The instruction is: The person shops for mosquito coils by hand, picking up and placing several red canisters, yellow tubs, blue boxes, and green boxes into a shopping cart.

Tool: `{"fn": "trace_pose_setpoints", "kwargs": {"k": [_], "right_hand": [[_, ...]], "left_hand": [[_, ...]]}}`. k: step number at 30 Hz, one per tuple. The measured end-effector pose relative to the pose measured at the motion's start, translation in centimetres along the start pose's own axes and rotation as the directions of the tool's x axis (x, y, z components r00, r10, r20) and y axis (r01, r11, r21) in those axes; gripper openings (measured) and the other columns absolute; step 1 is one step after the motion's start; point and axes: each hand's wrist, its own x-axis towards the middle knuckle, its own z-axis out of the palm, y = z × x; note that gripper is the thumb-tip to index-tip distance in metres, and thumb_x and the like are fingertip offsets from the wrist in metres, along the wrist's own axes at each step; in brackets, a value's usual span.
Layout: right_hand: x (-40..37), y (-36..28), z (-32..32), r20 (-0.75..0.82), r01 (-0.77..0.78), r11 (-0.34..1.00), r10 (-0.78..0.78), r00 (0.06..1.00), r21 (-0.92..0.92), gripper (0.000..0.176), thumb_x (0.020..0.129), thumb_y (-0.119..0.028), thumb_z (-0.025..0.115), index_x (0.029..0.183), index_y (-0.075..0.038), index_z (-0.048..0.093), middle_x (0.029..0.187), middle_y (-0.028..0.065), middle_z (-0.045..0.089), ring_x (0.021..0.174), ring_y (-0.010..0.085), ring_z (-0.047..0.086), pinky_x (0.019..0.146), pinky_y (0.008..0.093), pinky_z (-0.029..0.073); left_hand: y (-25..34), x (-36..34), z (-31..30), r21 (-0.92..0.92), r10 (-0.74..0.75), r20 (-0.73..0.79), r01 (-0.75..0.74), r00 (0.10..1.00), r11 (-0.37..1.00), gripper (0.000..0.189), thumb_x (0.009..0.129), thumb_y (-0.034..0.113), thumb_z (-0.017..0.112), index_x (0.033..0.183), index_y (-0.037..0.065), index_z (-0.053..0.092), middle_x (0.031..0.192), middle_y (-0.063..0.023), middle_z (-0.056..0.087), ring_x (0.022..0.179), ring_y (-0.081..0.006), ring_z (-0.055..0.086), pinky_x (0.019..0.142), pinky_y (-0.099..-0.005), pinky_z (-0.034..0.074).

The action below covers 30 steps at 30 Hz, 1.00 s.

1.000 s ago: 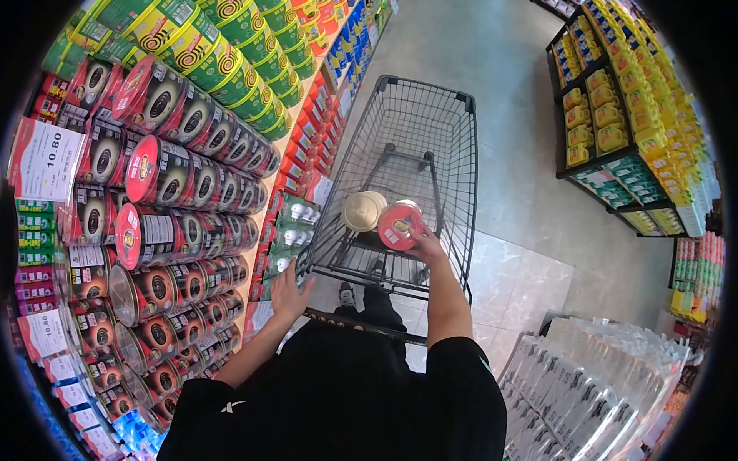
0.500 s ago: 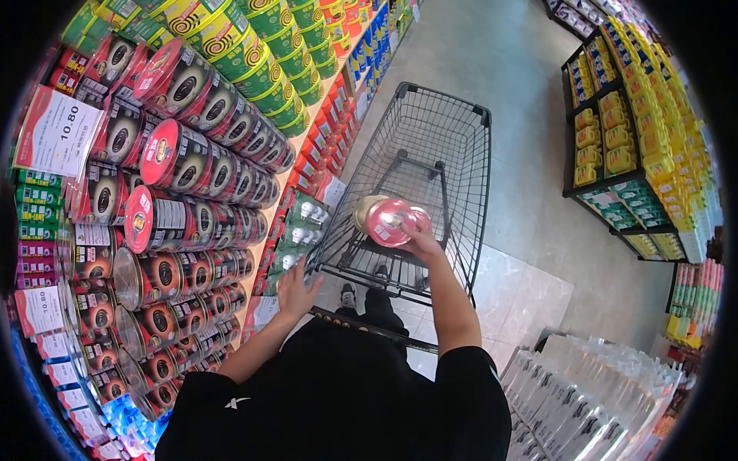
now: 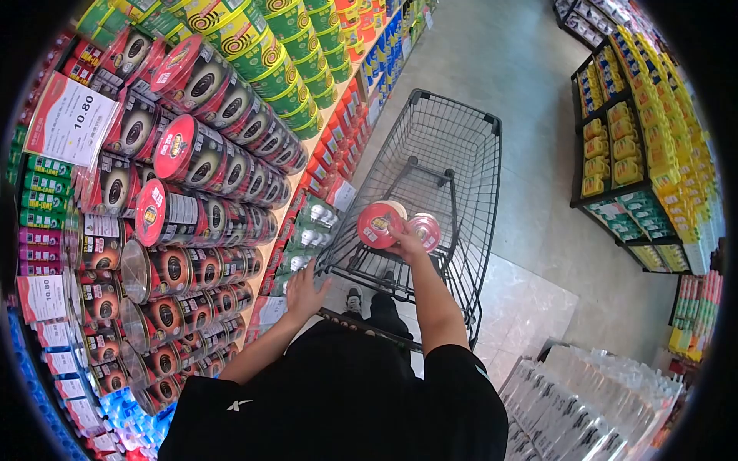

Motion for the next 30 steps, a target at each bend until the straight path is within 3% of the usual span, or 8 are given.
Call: {"fn": "trace_pose_setpoints", "kwargs": {"k": [4,7,13,16,19,25,28,30], "right_hand": [[-0.8,-0.2,-0.9,0.027,-0.009,1.000,0.009,1.000,0.011,0.075,0.095,-0.022,0.072,0.157,-0.019,0.029,0.132,0.0083,0.059,0.112,0.0273,0.064,0.091,0.0531,0.056],[-0.9,-0.1,-1.6,-0.006,0.013,0.999,-0.013,1.000,0.034,0.070,0.096,-0.022,0.071,0.155,-0.019,0.034,0.131,0.0082,0.060,0.111,0.0276,0.065,0.091,0.0532,0.056],[1.8,1.7,-2.1,-0.001,0.022,0.997,-0.022,1.000,0.074,0.079,0.091,-0.026,0.077,0.155,-0.020,0.031,0.140,0.0078,0.054,0.114,0.0306,0.063,0.090,0.0544,0.055],[1.3,1.6,-0.6,-0.082,0.003,0.999,0.000,0.997,0.037,0.064,0.095,-0.020,0.071,0.152,-0.020,0.040,0.130,0.0059,0.061,0.110,0.0278,0.065,0.092,0.0508,0.056],[0.8,1.9,-0.1,0.020,0.030,0.995,-0.032,0.999,0.097,0.063,0.096,-0.019,0.071,0.151,-0.020,0.040,0.129,0.0048,0.061,0.112,0.0281,0.065,0.093,0.0501,0.056],[1.1,2.1,0.3,0.030,-0.037,0.999,0.036,0.999,0.027,0.062,0.095,-0.021,0.071,0.148,-0.019,0.040,0.131,0.0065,0.059,0.113,0.0289,0.064,0.091,0.0505,0.057],[-0.2,0.9,1.2,0.003,-0.078,0.988,0.079,0.997,-0.136,0.067,0.094,-0.023,0.073,0.149,-0.020,0.036,0.132,0.0075,0.058,0.115,0.0300,0.064,0.090,0.0514,0.058],[-1.4,0.7,1.8,-0.042,-0.043,0.977,0.035,0.998,-0.209,0.079,0.090,-0.029,0.077,0.152,-0.016,0.030,0.132,0.0092,0.057,0.107,0.0285,0.065,0.082,0.0452,0.059]], "left_hand": [[0.3,-0.1,-0.2,-0.006,0.006,-0.002,-0.007,1.000,1.000,0.078,0.091,0.050,0.064,0.152,0.009,0.038,0.122,-0.0229,0.062,0.116,-0.0395,0.057,0.106,-0.0518,0.038],[0.3,-0.1,-0.1,-0.011,0.024,-0.036,-0.024,0.999,1.000,0.077,0.091,0.049,0.064,0.152,0.008,0.038,0.120,-0.0231,0.063,0.114,-0.0395,0.058,0.105,-0.0512,0.039],[0.3,0.0,-0.2,0.012,0.029,-0.046,-0.029,0.999,1.000,0.075,0.091,0.048,0.065,0.149,0.007,0.042,0.119,-0.0230,0.064,0.112,-0.0398,0.060,0.103,-0.0495,0.041],[0.2,0.0,-0.2,0.001,0.029,-0.048,-0.029,0.998,1.000,0.074,0.091,0.048,0.065,0.148,0.006,0.043,0.120,-0.0231,0.064,0.112,-0.0398,0.060,0.103,-0.0502,0.041],[0.2,0.0,-0.3,0.011,0.001,-0.009,-0.001,1.000,1.000,0.074,0.092,0.049,0.064,0.148,0.006,0.043,0.121,-0.0233,0.064,0.113,-0.0397,0.060,0.103,-0.0508,0.041],[0.1,0.0,-0.2,-0.016,0.000,-0.003,0.000,1.000,1.000,0.075,0.092,0.052,0.062,0.148,0.006,0.042,0.123,-0.0229,0.063,0.116,-0.0395,0.059,0.104,-0.0508,0.040],[0.4,0.2,-0.7,-0.034,-0.029,0.050,0.031,0.998,0.999,0.075,0.092,0.052,0.062,0.148,0.007,0.042,0.124,-0.0224,0.063,0.118,-0.0394,0.058,0.106,-0.0507,0.039],[0.4,0.3,-0.6,-0.045,-0.041,0.064,0.044,0.997,0.998,0.076,0.092,0.053,0.062,0.149,0.007,0.040,0.128,-0.0218,0.061,0.121,-0.0392,0.056,0.107,-0.0511,0.038]]}}
